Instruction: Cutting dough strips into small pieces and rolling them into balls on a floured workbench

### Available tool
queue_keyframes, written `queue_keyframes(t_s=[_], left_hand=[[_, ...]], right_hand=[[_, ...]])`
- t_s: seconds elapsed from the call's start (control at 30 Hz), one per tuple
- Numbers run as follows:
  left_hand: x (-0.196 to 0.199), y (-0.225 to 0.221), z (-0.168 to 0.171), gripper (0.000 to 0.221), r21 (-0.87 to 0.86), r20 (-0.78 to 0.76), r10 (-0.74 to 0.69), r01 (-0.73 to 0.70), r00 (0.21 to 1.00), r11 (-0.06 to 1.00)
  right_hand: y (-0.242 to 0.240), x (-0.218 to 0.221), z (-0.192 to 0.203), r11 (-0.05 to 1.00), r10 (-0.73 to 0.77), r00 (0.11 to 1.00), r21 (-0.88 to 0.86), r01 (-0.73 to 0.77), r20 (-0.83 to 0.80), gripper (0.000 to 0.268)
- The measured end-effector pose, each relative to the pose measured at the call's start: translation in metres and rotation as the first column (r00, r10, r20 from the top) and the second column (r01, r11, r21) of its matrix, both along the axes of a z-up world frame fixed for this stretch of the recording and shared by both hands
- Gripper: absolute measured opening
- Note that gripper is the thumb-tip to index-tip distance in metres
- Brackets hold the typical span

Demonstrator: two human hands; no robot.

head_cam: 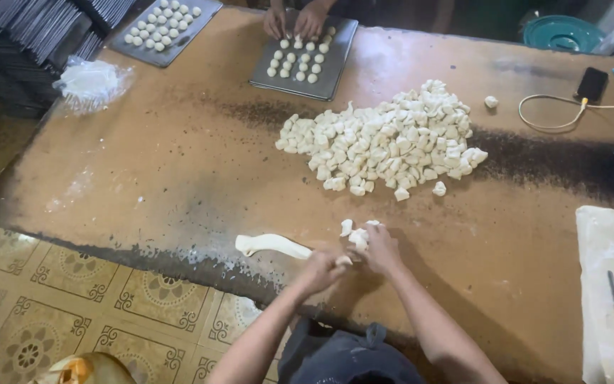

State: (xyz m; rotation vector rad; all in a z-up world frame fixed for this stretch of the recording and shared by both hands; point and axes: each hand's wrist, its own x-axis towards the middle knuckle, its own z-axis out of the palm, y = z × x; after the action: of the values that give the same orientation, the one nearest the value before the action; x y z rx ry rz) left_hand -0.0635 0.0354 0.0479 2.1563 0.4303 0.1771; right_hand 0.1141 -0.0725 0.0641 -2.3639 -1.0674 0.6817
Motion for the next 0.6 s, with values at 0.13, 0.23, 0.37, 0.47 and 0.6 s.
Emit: queue_keyframes(t_s=[0.13,0.23,0.37,0.47,0.6], left_hand=[[-0.003,0.013,0.019,0.074,0.049,-0.052,-0.030,0.033,0.998,0.998],[0.010,0.055,-0.015,0.093,0.144,0.075,-0.085,0.074,0.994,0.987],[0.012,0.036,-0.058,0.052,-0.167,0.177,0.112,-0.082,0.978,0.983],[0.008,0.028,-0.059,0.027,0.253,-0.097,-0.013,0.037,0.995,0.967],[-0.018,0.024,0.023,0.052,-0.009,0.074,-0.080,0.081,0.994,0.997]], right_hand=[[0.007,-0.025,-0.020,0.919,0.259,0.946,0.252,-0.304,0.196,0.042],[0.027,-0.040,0.001,0.818,0.299,0.949,0.487,-0.306,0.095,0.017],[0.030,-0.059,-0.004,0.886,0.091,0.994,0.451,-0.107,0.058,0.041],[0.042,-0.030,-0.046,0.930,-0.110,0.931,0.367,-0.028,0.347,0.036],[0.027,-0.025,-0.013,1.000,-0.027,0.992,0.004,0.027,0.126,0.041]])
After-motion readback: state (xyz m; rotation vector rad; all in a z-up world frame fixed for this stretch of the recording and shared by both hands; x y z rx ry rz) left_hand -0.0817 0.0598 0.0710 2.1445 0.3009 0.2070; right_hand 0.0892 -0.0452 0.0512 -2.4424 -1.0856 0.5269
